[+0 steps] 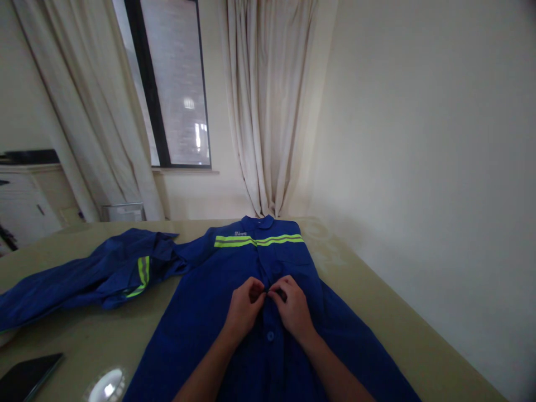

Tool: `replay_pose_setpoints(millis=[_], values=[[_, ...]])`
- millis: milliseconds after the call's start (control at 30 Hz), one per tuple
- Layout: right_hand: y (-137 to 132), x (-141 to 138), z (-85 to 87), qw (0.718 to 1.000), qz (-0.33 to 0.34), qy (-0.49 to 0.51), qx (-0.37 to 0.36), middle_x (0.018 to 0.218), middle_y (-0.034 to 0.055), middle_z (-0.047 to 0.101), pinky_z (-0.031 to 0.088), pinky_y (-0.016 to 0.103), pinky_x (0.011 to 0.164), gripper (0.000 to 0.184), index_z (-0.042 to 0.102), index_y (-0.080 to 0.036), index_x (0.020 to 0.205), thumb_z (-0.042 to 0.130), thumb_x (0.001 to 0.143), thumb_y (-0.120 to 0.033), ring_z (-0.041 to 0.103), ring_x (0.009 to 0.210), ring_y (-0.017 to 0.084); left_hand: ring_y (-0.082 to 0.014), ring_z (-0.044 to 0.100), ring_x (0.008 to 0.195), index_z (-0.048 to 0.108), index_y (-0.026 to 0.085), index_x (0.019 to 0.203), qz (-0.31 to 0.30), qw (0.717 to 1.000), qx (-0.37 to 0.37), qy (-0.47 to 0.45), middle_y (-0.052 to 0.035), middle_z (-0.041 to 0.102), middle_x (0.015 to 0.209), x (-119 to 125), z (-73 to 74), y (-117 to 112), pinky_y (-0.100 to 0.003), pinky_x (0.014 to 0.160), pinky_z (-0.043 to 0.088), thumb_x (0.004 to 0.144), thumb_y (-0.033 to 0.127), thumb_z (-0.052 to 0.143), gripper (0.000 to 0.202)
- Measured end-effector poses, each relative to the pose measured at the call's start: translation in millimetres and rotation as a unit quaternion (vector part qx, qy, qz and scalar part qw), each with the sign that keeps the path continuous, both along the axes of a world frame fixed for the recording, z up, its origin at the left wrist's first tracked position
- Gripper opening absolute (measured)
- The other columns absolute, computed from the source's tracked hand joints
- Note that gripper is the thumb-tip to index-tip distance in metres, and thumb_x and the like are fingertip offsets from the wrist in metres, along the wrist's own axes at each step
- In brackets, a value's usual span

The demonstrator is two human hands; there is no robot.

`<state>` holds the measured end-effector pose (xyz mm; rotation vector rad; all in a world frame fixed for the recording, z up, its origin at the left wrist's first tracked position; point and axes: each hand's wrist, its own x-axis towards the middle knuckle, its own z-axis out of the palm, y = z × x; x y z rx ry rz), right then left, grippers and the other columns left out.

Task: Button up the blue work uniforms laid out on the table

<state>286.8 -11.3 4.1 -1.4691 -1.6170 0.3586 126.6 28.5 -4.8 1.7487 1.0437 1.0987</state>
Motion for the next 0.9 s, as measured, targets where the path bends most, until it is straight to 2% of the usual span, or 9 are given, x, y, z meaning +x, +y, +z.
replay_pose_setpoints(millis=[200,333,400,533,600,667,767,900], values=[[-2.0,-2.9,2.8,1.000,-0.002,-0.026,0.001,0.099,0.0033,0.063,0.048,0.030,0.080,0.014,0.069,-0.023,0.086,0.060,0.089,-0.013,0.064,0.087,0.019,-0.0146,0.064,0.069,0.055,0.023,0.084,0.013,1.000,0.006,0.014,0.0043,0.065,0.076,3.1,-0.1,-1.2,-0.025,0.065,0.047,0.079,0.018,0.059,0.008],[4.1,-2.2,-2.6,1.000,-0.007,0.022,-0.014,0.094,0.0032,0.062,0.050,0.030,0.076,0.012,0.067,-0.022,0.082,0.062,0.083,-0.011,0.063,0.082,0.019,-0.0132,0.062,0.067,0.054,0.024,0.090,0.033,0.998,-0.003,0.047,0.0048,0.064,0.079,7.1,0.6,-3.8,-0.023,0.063,0.045,0.077,0.011,0.056,0.018],[9.3,0.5,-7.5,0.998,-0.011,0.055,-0.023,0.090,0.0030,0.061,0.051,0.030,0.074,0.010,0.067,-0.021,0.080,0.064,0.079,-0.012,0.062,0.079,0.019,-0.0140,0.064,0.073,0.058,0.024,0.094,0.031,0.995,0.017,0.093,0.0028,0.067,0.087,9.7,1.4,-7.4,-0.024,0.067,0.046,0.079,0.007,0.053,0.024],[17.3,7.7,-14.7,0.994,-0.008,0.099,-0.047,0.087,0.0029,0.064,0.053,0.030,0.072,0.003,0.069,-0.021,0.078,0.066,0.081,-0.021,0.064,0.077,0.019,-0.0197,0.064,0.098,0.065,0.027,0.107,0.045,0.971,0.109,0.208,-0.0027,0.068,0.106,12.3,4.6,-14.8,-0.030,0.084,0.048,0.088,0.008,0.048,0.032],[18.5,10.2,-15.5,0.993,-0.005,0.100,-0.059,0.086,0.0034,0.066,0.053,0.031,0.072,0.008,0.071,-0.021,0.078,0.066,0.083,-0.025,0.065,0.077,0.019,-0.0219,0.063,0.102,0.067,0.027,0.107,0.050,0.960,0.136,0.240,-0.0038,0.069,0.106,11.6,6.0,-15.6,-0.032,0.088,0.048,0.094,0.014,0.048,0.026],[17.9,10.7,-14.7,0.994,-0.002,0.091,-0.054,0.087,0.0041,0.068,0.053,0.031,0.075,0.013,0.074,-0.021,0.081,0.064,0.086,-0.026,0.066,0.079,0.020,-0.0226,0.063,0.098,0.067,0.025,0.100,0.062,0.954,0.144,0.257,-0.0039,0.069,0.100,9.9,6.3,-13.8,-0.033,0.087,0.047,0.099,0.021,0.046,0.022],[14.4,7.3,-11.2,0.997,-0.003,0.065,-0.041,0.091,0.0041,0.069,0.053,0.030,0.076,0.016,0.074,-0.021,0.091,0.059,0.085,-0.017,0.067,0.079,0.019,-0.0227,0.063,0.092,0.064,0.023,0.091,0.084,0.945,0.134,0.285,-0.0041,0.068,0.092,6.8,5.2,-9.2,-0.034,0.083,0.046,0.104,0.026,0.038,0.029],[5.9,-0.1,-4.1,0.998,-0.032,-0.014,-0.049,0.097,0.0031,0.070,0.051,0.029,0.078,0.030,0.071,-0.022,0.100,0.055,0.081,-0.007,0.067,0.079,0.017,-0.0256,0.060,0.099,0.063,0.020,0.102,0.111,0.916,0.153,0.353,-0.0070,0.067,0.103,3.3,3.5,-8.4,-0.035,0.084,0.043,0.101,0.018,0.040,0.024]])
